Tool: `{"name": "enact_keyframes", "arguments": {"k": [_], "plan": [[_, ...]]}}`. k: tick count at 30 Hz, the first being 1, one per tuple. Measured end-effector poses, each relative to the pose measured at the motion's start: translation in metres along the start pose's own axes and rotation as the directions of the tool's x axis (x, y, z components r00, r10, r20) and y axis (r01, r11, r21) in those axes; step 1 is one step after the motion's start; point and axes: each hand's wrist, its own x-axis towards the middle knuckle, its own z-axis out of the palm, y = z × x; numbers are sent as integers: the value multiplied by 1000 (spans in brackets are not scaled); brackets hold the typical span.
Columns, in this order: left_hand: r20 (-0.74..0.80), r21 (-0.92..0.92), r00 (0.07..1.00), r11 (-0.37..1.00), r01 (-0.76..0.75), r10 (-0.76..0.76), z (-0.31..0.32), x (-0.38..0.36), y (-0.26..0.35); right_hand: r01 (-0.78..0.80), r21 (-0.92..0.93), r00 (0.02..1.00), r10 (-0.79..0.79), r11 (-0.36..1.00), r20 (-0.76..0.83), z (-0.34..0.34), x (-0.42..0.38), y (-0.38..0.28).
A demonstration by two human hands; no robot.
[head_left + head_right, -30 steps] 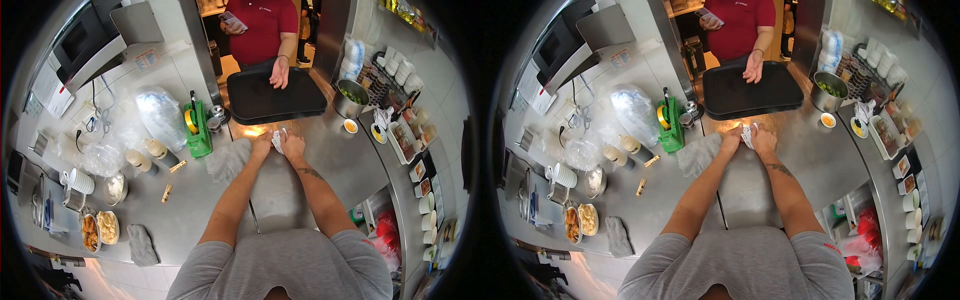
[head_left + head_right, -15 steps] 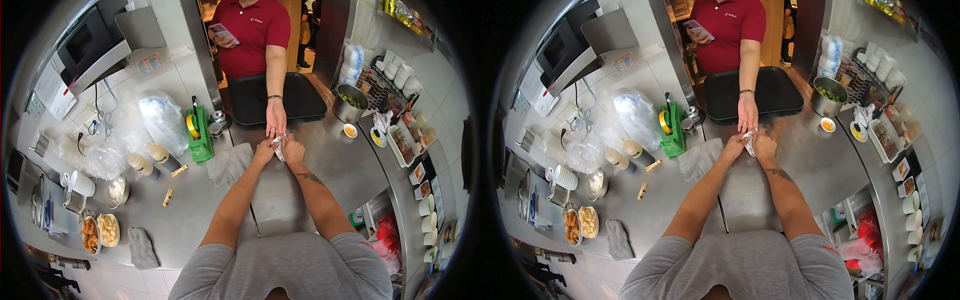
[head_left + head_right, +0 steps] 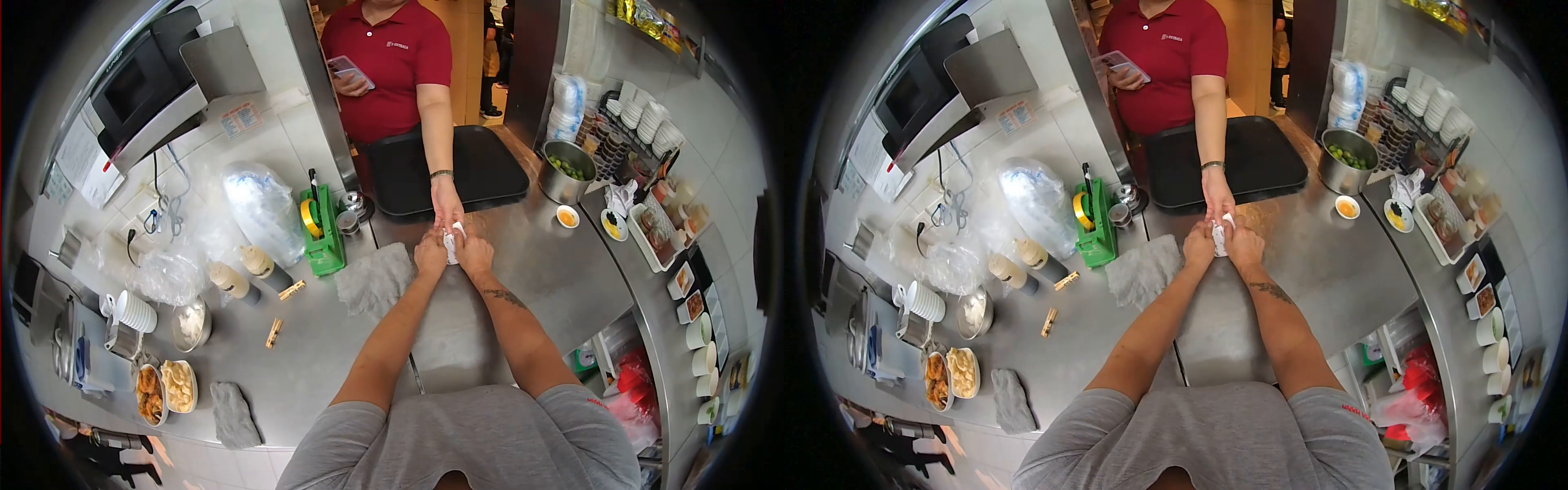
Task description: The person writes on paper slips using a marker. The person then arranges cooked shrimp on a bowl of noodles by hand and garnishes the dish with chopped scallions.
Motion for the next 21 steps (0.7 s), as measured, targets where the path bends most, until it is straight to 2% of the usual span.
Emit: {"name": "enact_keyframes", "arguments": {"k": [4,7,10,13,16,19,21], "plan": [[27,-3,999,1000,29,-29,-8,-4,7,-1,6,1000,1,1000,-13,4,2,2],[96,10,995,999,-40,39,-14,-6,6,-14,10,999,14,1000,-29,5,1,2],[123,6,992,1000,-29,28,-13,-5,4,-19,39,998,21,999,-53,6,1,2],[211,-79,976,995,65,-47,-7,1,-4,-4,47,998,7,999,-65,7,2,4],[71,-130,995,990,-55,65,2,1,-11,33,41,999,-32,999,-26,7,2,6],[-47,-26,985,986,-165,164,2,-7,-6,71,16,996,-71,997,45,4,1,5],[-6,16,989,989,-145,145,-4,-10,1,75,5,995,-75,997,63,2,1,3]]}}
